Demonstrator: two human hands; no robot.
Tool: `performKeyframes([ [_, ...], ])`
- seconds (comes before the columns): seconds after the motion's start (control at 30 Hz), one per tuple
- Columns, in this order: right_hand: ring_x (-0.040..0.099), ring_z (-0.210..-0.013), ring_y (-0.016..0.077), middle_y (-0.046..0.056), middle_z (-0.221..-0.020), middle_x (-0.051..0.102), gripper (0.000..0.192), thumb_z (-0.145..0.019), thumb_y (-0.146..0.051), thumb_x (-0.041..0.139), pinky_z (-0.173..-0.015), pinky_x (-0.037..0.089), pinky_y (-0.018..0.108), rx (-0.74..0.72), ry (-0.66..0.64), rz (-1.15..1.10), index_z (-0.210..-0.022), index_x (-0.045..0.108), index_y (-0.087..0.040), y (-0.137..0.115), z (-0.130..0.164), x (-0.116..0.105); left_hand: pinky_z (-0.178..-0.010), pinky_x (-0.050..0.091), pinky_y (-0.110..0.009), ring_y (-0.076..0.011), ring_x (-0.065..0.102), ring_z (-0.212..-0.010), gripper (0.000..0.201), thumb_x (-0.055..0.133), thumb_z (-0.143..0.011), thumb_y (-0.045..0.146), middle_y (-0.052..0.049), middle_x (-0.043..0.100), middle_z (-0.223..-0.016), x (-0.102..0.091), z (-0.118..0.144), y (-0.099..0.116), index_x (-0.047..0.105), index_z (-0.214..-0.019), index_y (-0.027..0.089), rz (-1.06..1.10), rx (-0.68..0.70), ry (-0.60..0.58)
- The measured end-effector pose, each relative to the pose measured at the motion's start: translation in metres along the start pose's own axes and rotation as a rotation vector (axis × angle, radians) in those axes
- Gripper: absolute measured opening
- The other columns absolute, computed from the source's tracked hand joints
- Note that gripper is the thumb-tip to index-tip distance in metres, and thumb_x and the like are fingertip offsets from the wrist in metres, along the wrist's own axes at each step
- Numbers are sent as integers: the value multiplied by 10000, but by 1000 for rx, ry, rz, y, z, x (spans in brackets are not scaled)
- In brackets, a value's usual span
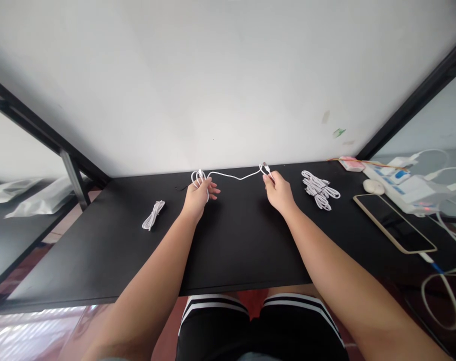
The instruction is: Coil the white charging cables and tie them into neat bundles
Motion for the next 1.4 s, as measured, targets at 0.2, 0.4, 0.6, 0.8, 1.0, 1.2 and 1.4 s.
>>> performKeyframes([
  [0.2, 529, -648, 148, 33, -784, 606, 423, -945, -600, 464, -614, 429, 278, 39, -35, -367, -834, 605, -217, -1, -2, 8, -477, 481, -236, -141, 660, -579, 421, 658, -846, 514, -78, 709, -812, 11, 3, -2, 690, -1001, 124, -276, 87, -165],
  [0.4, 502, -718, 136, 23, -793, 553, 410, -856, -602, 622, -640, 442, 264, 158, -253, -815, -779, 656, -200, -7, 4, 34, -500, 513, -247, -192, 713, -713, 422, 646, -872, 496, -137, 736, -969, 23, 8, -6, 712, -1049, 118, -323, 74, -228],
  [0.6, 490, -693, 123, 6, -784, 544, 351, -862, -537, 655, -681, 441, 279, 213, -486, -981, -781, 666, -195, -22, 18, 47, -790, 598, -357, -309, 645, -1178, 328, 671, -880, 410, -146, 652, -1302, 34, 15, -7, 709, -1089, 160, 6, -24, -266],
  [0.8, 508, -693, 126, 10, -785, 555, 335, -891, -515, 640, -693, 443, 292, 219, -681, -995, -825, 698, -191, -39, 34, 57, -994, 514, -451, -300, 610, -1243, 357, 647, -897, 342, -138, 617, -1378, 49, 28, -1, 675, -1223, 200, 273, -136, -384],
  [1.0, 447, -612, 124, -24, -646, 461, 420, -936, -555, 544, -649, 434, 293, 169, -722, -875, -1002, 724, -180, -43, 37, 62, -954, 526, -436, -279, 702, -1039, 345, 636, -896, 355, -164, 730, -1108, 60, 35, 2, 690, -1147, 125, 342, -182, -460],
  [1.2, 378, -535, 117, -63, -575, 347, 439, -964, -586, 473, -597, 414, 279, 103, -566, -774, -1034, 679, -204, -36, 30, 59, -708, 569, -327, -160, 660, -653, 253, 616, -900, 377, -46, 651, -730, 46, 27, -4, 672, -897, 130, 289, -231, -247],
  [1.4, 507, -691, 135, 31, -832, 593, 482, -927, -640, 480, -633, 447, 275, 66, -338, -625, -943, 692, -207, -29, 21, 48, -796, 595, -410, -224, 716, -811, 354, 557, -948, 450, -94, 672, -817, 45, 27, -6, 664, -935, 113, 356, -300, -269],
])
Point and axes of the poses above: each hand's wrist, its own z-axis away from the middle knuckle, its own x-axis out of the palm, y = z × x, the point moved 7 cm from there along -z, towards the middle knuckle
